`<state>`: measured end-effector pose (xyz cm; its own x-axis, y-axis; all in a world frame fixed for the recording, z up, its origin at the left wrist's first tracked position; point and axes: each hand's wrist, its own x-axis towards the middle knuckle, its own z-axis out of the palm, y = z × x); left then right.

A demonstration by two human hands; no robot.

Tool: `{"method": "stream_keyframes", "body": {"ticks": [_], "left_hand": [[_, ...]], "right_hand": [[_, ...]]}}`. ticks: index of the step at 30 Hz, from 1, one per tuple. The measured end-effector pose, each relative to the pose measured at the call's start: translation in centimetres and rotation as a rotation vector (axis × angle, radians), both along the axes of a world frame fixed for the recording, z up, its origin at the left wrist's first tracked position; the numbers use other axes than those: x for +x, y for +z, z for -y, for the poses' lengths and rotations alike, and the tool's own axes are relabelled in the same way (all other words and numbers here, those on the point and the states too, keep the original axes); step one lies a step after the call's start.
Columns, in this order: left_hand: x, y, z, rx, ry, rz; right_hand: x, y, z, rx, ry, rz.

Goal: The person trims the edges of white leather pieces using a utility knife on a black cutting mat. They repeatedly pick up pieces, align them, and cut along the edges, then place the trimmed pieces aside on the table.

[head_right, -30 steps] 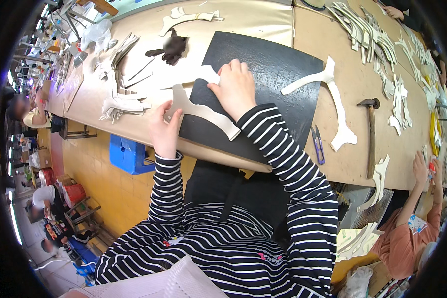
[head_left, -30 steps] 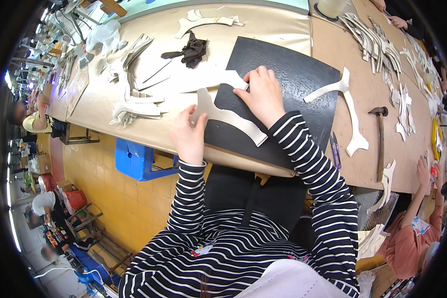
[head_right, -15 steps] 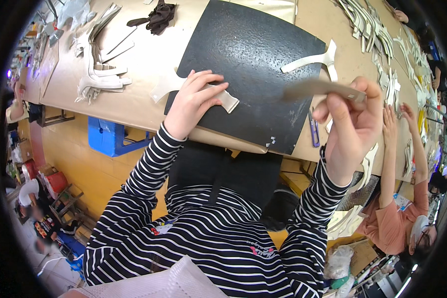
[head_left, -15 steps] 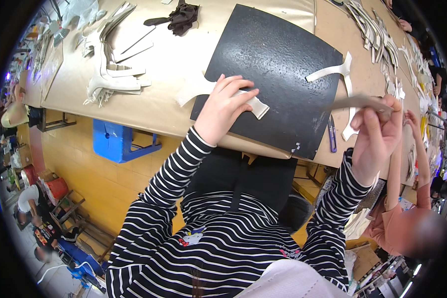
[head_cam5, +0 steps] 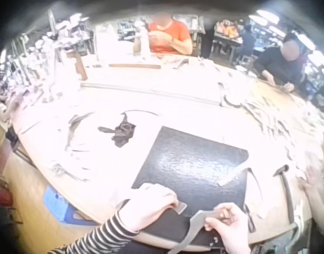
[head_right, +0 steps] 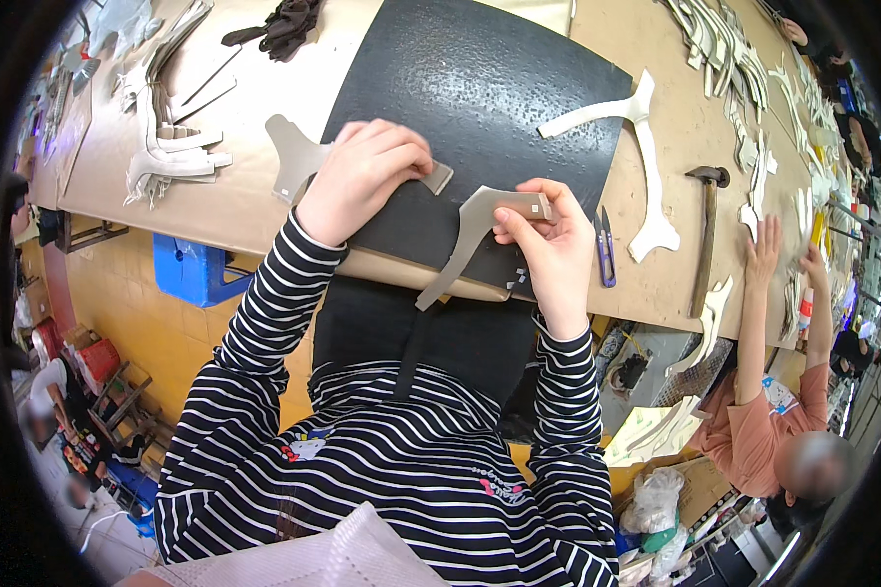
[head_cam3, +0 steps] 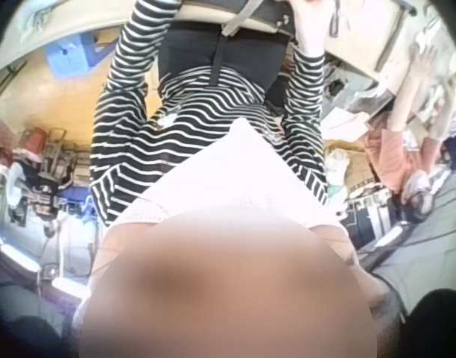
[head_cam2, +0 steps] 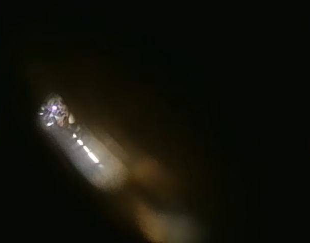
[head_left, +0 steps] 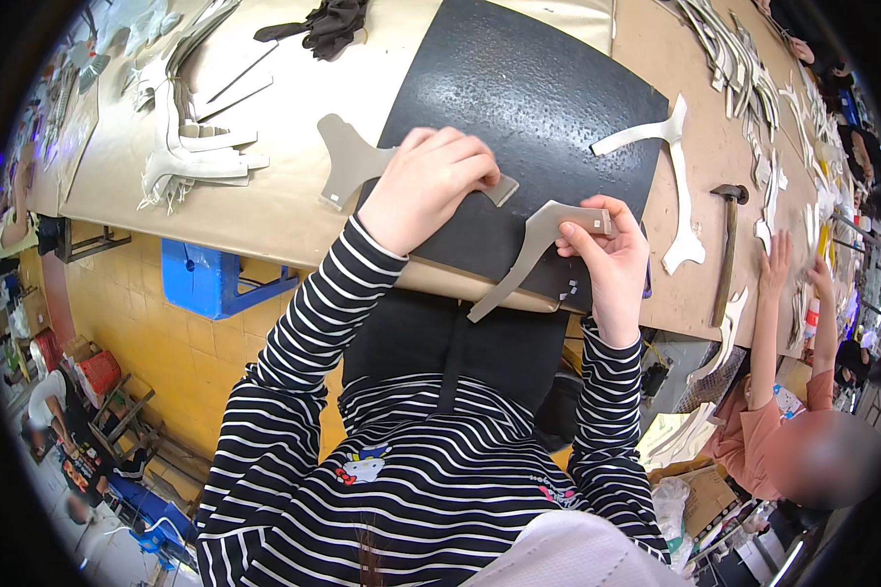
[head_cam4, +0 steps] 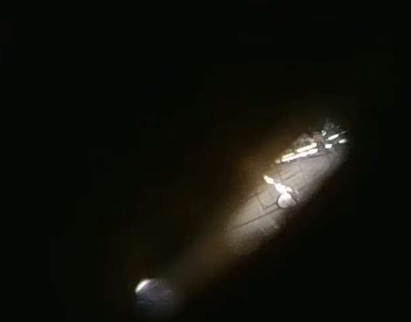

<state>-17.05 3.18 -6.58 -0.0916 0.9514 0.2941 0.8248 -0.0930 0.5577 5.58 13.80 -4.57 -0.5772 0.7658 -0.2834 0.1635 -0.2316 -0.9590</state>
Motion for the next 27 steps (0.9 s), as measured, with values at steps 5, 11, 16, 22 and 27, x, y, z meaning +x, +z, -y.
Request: {"method": "stream_keyframes", "body": {"ticks": [5, 11, 16, 22, 27], "left_hand": [[2.6, 1.4, -0.2, 0.072, 0.051, 0.371], [6.3, 1.8, 1.1, -0.202, 0.183, 0.835], [6.1, 1.9, 1.7, -0.206, 0.268, 0.966], [2.6, 3.9, 2.1, 0.059, 0.469, 1.101], [2.7, 5.0, 3.2, 0.090, 0.469, 1.148]], "right_hand": [[0.0, 0.7, 0.4, -0.051, 0.016, -0.051], [1.2, 1.1, 1.1, -0.030, 0.068, -0.036], [2.6, 1.5, 0.5, 0.062, -0.002, 0.041], [5.5, 1.5, -5.9, 0.427, -0.293, 0.106], [7.9, 2.2, -8.7, 0.510, -0.377, 0.133]]}}
